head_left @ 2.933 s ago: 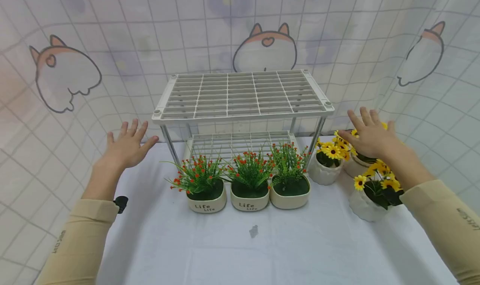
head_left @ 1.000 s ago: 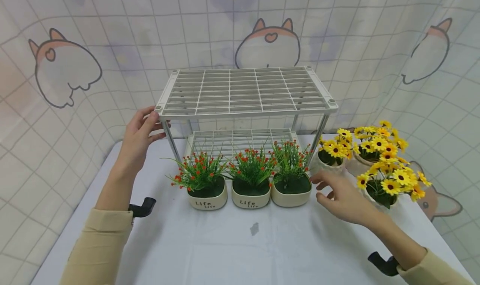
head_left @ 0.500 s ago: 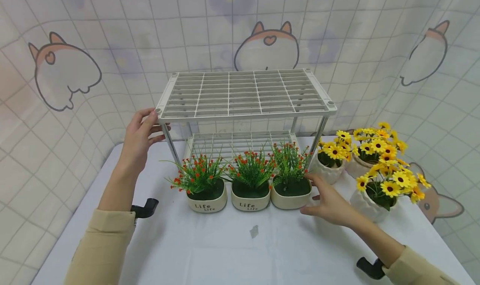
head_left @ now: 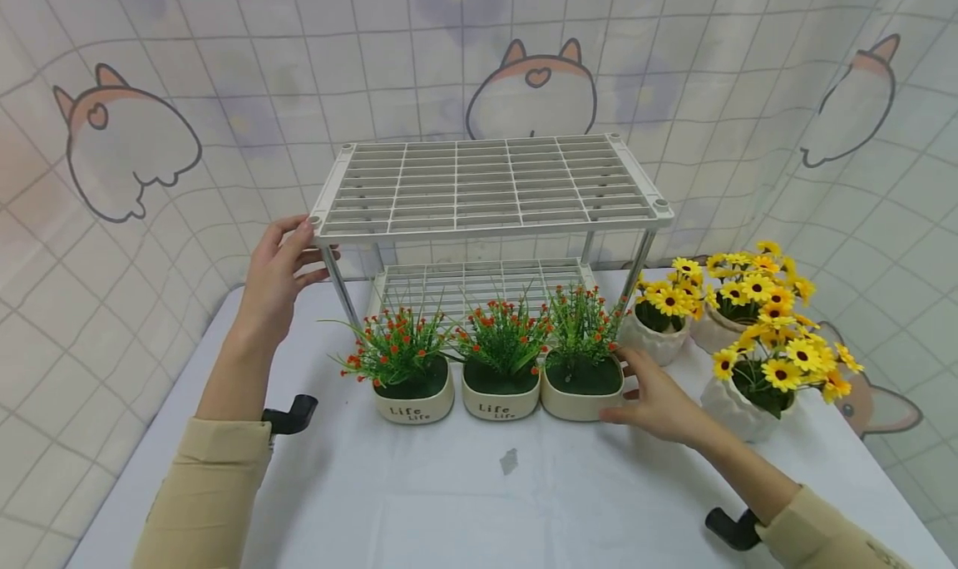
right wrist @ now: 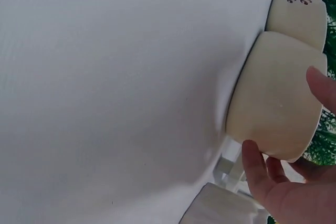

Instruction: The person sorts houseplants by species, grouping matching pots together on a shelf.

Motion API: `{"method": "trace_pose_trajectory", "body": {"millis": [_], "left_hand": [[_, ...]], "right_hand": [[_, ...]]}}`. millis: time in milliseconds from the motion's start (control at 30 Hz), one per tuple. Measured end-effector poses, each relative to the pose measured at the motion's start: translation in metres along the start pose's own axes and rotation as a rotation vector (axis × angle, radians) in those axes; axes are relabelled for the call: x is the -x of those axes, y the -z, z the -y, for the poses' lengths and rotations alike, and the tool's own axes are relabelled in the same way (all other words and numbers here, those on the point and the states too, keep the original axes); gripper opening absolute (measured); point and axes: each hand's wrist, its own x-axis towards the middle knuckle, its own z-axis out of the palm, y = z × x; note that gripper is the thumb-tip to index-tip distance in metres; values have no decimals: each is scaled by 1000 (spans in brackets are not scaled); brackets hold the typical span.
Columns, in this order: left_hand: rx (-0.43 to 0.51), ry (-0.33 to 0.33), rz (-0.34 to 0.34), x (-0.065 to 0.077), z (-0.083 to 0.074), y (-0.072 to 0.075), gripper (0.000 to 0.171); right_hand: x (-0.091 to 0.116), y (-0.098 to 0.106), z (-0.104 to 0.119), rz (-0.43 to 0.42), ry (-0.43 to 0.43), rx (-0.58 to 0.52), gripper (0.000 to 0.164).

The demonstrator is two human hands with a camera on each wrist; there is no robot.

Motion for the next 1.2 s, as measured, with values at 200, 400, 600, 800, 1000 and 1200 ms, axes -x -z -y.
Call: {"method": "trace_pose_trajectory", "body": {"millis": [200,400,600,800,1000,1200], "left_hand": [[33,6,-1,0,-2,-2,52],[59,5,-2,-1,-3,-4,54],[73,12,4,-1,-3,-3,51],[54,15,6,0,-2,-3,52],[40,13,9,-1,0,-3,55],[33,9,14,-1,0,-2,55]], "right_hand": [[-5,0,-4,43,-38,-83,97],[-10,1,-9,79,-83,-163,101],[-12,-1,-15,78,-109,-204,103],[-10,-1,-17,54,-156,-203,110],[-4,4,-17,-2,-154,-160,111],[5,14,-8,-75,-136,-131,104]]}}
